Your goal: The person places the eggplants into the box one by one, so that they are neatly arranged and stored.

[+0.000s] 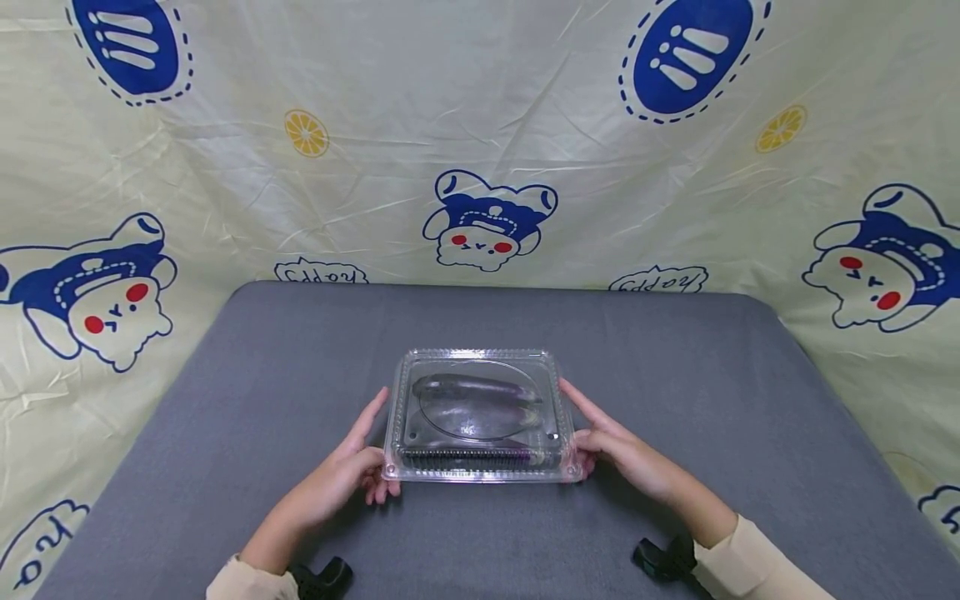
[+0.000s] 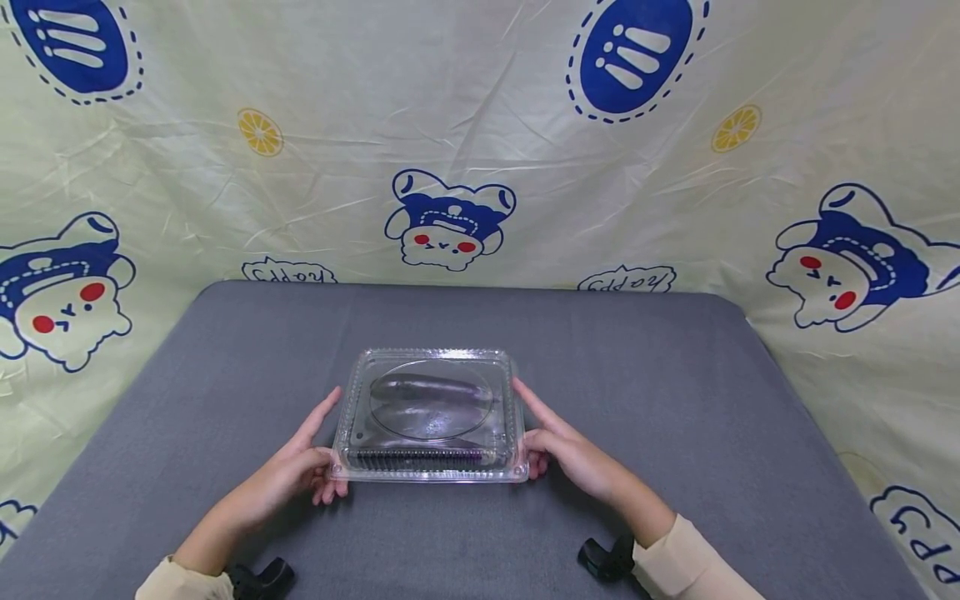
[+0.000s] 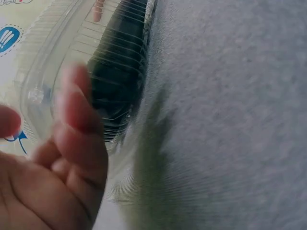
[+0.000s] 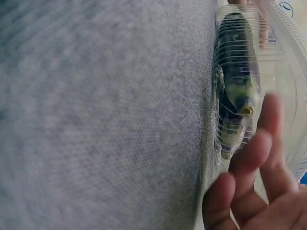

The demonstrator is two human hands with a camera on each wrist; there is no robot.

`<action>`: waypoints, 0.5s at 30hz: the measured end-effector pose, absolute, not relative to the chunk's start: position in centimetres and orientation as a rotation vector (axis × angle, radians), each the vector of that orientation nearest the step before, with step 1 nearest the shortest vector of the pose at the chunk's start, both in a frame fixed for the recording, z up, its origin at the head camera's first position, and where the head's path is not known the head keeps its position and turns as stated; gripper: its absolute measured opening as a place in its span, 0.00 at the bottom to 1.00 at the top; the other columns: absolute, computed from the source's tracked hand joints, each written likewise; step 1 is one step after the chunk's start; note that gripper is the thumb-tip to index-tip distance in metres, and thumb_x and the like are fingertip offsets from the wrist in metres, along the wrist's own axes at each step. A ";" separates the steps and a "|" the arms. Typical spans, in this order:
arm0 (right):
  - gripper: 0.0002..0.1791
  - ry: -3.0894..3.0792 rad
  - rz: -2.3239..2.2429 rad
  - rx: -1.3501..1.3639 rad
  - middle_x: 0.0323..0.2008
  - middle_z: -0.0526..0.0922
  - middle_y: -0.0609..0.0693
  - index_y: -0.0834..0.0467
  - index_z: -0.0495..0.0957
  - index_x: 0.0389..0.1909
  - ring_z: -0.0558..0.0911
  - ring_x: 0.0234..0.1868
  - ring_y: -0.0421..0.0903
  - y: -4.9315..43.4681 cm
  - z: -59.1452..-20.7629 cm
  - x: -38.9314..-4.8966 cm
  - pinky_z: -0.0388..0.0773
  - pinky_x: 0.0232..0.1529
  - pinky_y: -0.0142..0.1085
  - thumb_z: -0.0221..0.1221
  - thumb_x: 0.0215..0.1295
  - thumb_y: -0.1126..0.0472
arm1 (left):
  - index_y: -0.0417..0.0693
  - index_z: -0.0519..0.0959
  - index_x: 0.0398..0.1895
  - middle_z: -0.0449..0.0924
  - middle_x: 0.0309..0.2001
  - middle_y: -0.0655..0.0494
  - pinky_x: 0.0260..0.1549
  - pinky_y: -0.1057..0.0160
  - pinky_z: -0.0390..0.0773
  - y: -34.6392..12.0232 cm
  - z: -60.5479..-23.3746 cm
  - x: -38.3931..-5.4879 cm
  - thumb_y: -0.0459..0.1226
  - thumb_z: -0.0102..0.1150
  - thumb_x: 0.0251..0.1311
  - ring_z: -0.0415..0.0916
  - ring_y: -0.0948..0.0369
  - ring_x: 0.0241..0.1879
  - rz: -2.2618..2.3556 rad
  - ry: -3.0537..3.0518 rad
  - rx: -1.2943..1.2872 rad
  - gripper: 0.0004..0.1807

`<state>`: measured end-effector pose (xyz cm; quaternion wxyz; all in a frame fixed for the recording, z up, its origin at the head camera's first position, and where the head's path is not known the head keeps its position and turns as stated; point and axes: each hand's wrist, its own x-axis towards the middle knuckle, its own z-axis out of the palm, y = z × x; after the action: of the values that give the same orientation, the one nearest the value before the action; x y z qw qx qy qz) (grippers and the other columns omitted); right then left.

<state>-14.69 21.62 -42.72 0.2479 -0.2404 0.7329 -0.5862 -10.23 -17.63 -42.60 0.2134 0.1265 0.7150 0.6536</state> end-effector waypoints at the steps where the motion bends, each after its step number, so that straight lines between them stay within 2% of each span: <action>1: 0.39 2.042 -1.594 -0.630 0.27 0.78 0.50 0.50 0.33 0.80 0.77 0.29 0.43 21.5 -42.7 -14.7 0.77 0.35 0.36 0.41 0.77 0.62 | 0.59 0.27 0.80 0.78 0.26 0.46 0.21 0.63 0.76 -17.6 -42.4 -10.3 0.29 0.38 0.67 0.75 0.59 0.22 1.795 2.021 0.328 0.46; 3: 0.36 2.126 -1.579 -0.581 0.25 0.74 0.51 0.49 0.36 0.80 0.76 0.28 0.47 21.2 -42.6 -14.6 0.76 0.33 0.36 0.41 0.78 0.59 | 0.59 0.30 0.80 0.76 0.25 0.47 0.22 0.62 0.77 -17.5 -42.1 -10.3 0.31 0.37 0.69 0.74 0.57 0.22 1.755 2.097 0.277 0.43; 9: 0.33 2.290 -1.490 -0.474 0.25 0.74 0.52 0.47 0.41 0.80 0.75 0.28 0.51 20.6 -42.2 -14.6 0.74 0.33 0.37 0.42 0.80 0.53 | 0.60 0.36 0.81 0.74 0.24 0.48 0.23 0.61 0.76 -17.1 -41.5 -10.4 0.41 0.38 0.78 0.73 0.55 0.22 1.643 2.277 0.141 0.35; 13: 0.30 2.444 -1.406 -0.443 0.29 0.76 0.51 0.45 0.46 0.79 0.76 0.29 0.51 20.3 -42.0 -14.6 0.74 0.32 0.37 0.42 0.80 0.53 | 0.63 0.41 0.80 0.75 0.27 0.49 0.25 0.61 0.76 -16.8 -41.1 -10.6 0.46 0.42 0.77 0.73 0.56 0.24 1.551 2.412 0.088 0.35; 15: 0.29 2.563 -1.331 -0.433 0.33 0.79 0.52 0.44 0.49 0.78 0.78 0.29 0.50 20.1 -41.8 -14.6 0.74 0.33 0.37 0.41 0.80 0.52 | 0.62 0.42 0.80 0.77 0.32 0.50 0.28 0.62 0.76 -16.7 -40.9 -10.7 0.47 0.43 0.77 0.75 0.58 0.27 1.497 2.492 0.097 0.35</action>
<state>-14.57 20.11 -41.75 0.1104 -0.1474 0.8723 -0.4529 -10.73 -16.74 -40.85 0.1164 0.0331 0.8509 0.5112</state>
